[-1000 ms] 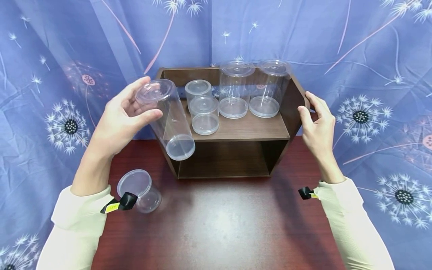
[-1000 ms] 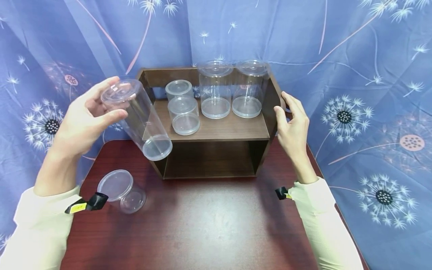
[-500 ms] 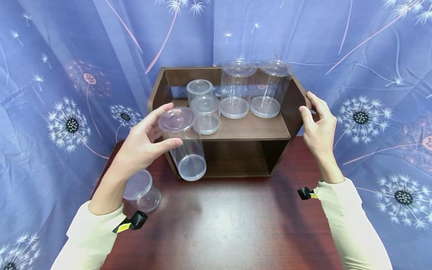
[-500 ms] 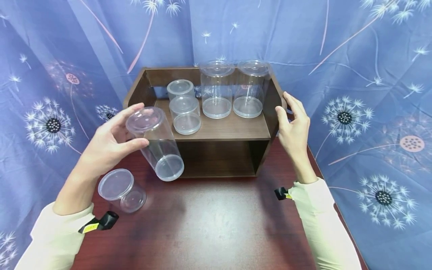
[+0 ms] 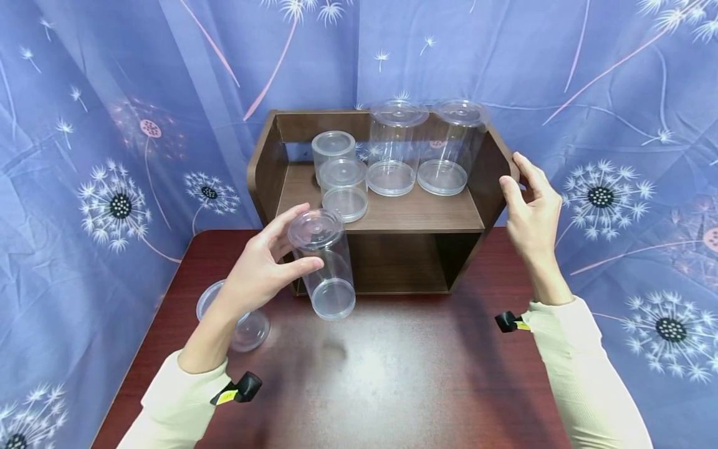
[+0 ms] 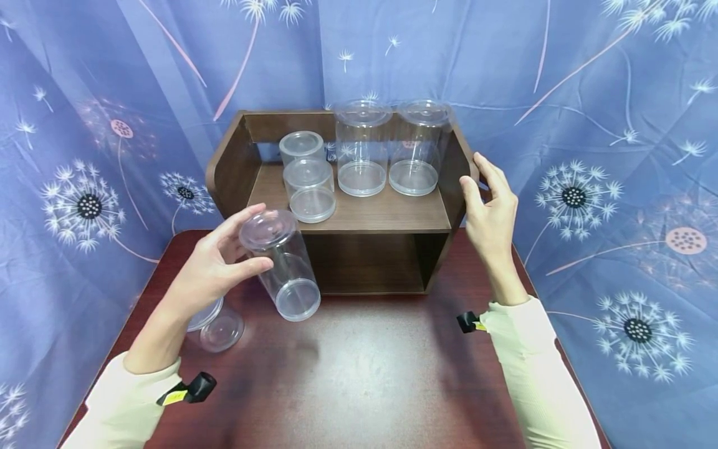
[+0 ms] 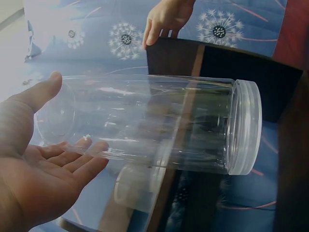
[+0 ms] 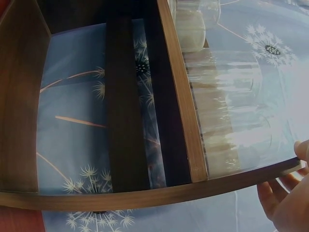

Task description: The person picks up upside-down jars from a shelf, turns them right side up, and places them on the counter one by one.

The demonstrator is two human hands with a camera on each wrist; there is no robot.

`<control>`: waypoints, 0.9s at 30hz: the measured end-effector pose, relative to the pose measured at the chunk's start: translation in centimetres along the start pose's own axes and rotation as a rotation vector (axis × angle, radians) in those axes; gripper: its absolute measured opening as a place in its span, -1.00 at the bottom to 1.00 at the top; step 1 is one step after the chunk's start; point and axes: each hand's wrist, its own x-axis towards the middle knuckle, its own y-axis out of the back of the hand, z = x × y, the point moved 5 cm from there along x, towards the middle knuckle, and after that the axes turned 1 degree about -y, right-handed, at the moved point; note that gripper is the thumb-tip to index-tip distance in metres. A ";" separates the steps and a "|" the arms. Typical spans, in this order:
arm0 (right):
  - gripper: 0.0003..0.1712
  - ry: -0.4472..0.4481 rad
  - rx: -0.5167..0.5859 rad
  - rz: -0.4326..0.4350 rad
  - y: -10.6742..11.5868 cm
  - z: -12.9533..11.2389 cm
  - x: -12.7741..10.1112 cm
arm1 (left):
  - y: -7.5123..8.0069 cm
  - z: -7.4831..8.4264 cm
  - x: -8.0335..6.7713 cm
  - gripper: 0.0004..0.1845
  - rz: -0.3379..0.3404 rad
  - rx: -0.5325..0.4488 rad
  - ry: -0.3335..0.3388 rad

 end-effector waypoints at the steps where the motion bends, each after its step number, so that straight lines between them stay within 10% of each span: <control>1: -0.55 -0.001 0.004 0.001 0.1 0.6 0.1 | -0.2 -0.3 -0.1 -0.14 0.000 -0.002 0.000; 27: -0.48 -0.074 0.078 -0.041 0.7 2.6 0.2 | -5.7 -6.5 -2.9 -0.16 0.099 -0.257 0.035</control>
